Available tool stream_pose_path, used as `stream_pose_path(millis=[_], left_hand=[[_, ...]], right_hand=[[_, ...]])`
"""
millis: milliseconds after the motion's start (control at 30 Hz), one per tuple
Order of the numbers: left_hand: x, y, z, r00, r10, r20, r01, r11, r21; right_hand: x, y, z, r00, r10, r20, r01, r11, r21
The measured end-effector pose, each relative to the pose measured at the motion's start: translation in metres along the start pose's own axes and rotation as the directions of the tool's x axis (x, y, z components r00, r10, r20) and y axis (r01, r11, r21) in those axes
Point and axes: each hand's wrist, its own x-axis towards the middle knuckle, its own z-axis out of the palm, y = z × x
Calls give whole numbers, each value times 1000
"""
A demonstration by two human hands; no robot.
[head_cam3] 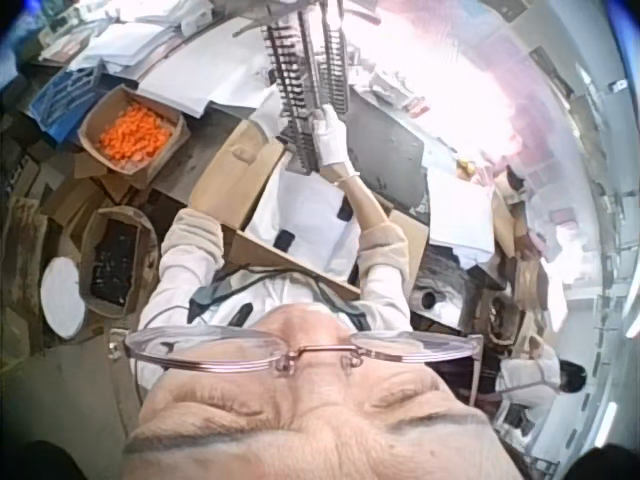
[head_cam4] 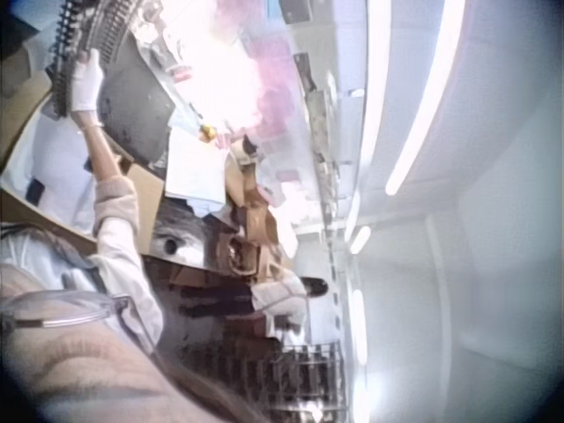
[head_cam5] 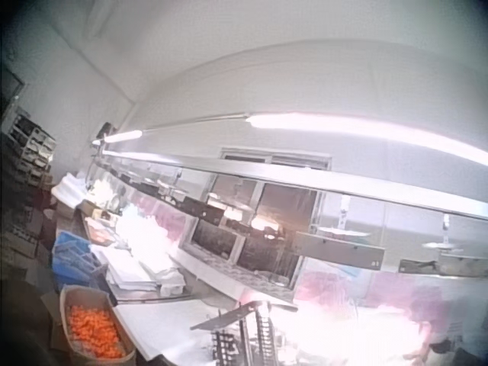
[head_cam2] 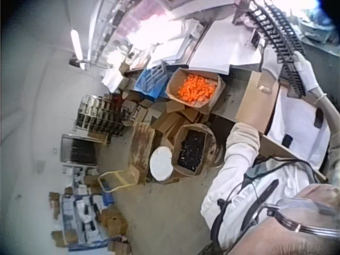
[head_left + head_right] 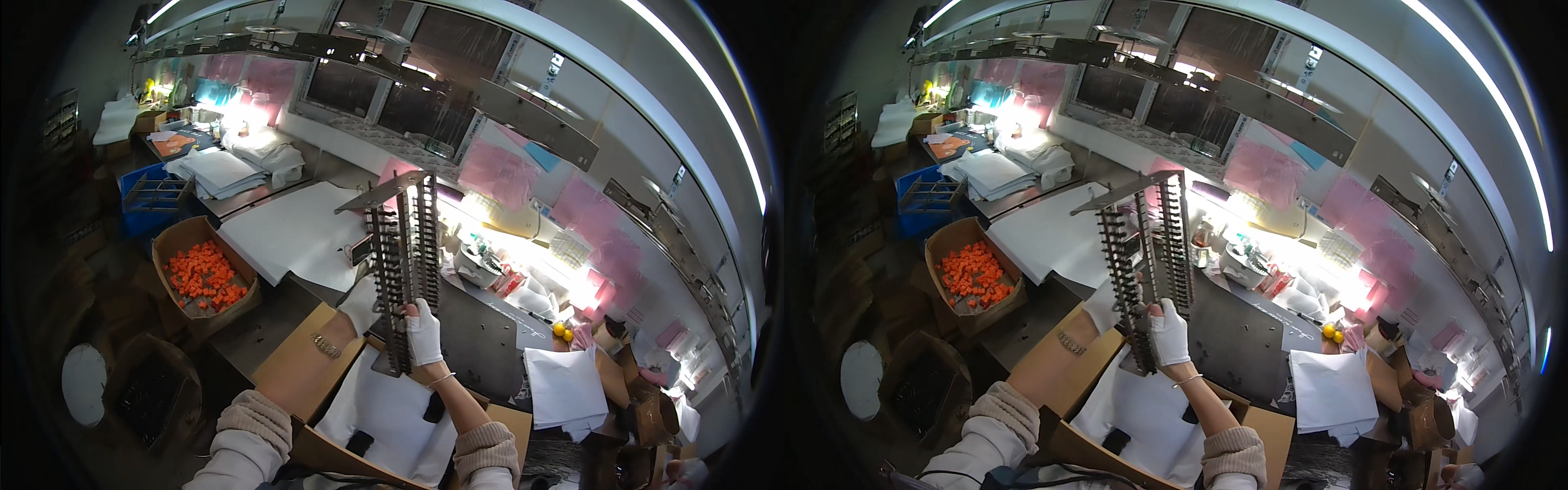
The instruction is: The person repeatedly picks small black cylindrical components from a metal rack, rolls them between gloved hands, and places them into a cardboard box lined with white paper. The person also moves the metal rack to a nearby rolling cart and retrieves it again.
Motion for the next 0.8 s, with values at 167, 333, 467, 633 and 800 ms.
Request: stream_pose_path(millis=[167, 333, 467, 633, 800], left_hand=[[-96, 87, -60, 805, 567, -175, -339, 681, 649], [-198, 146, -122, 354, 847, 396, 66, -445, 893], [-272, 170, -154, 384, 762, 522, 352, -643, 680], [-339, 185, -178, 445, 746, 496, 466, -666, 583], [-394, 200, -196, 592, 766, 250, 519, -600, 608]], right_hand=[[58, -77, 24, 994, 90, -55, -33, 758, 651], [61, -127, 102, 978, -86, 190, 6, 922, 386], [36, -138, 195, 904, -171, 391, 156, 985, 70], [8, -158, 281, 784, -152, 602, 151, 987, 53], [-14, -172, 336, 597, -4, 802, -534, 744, 401]])
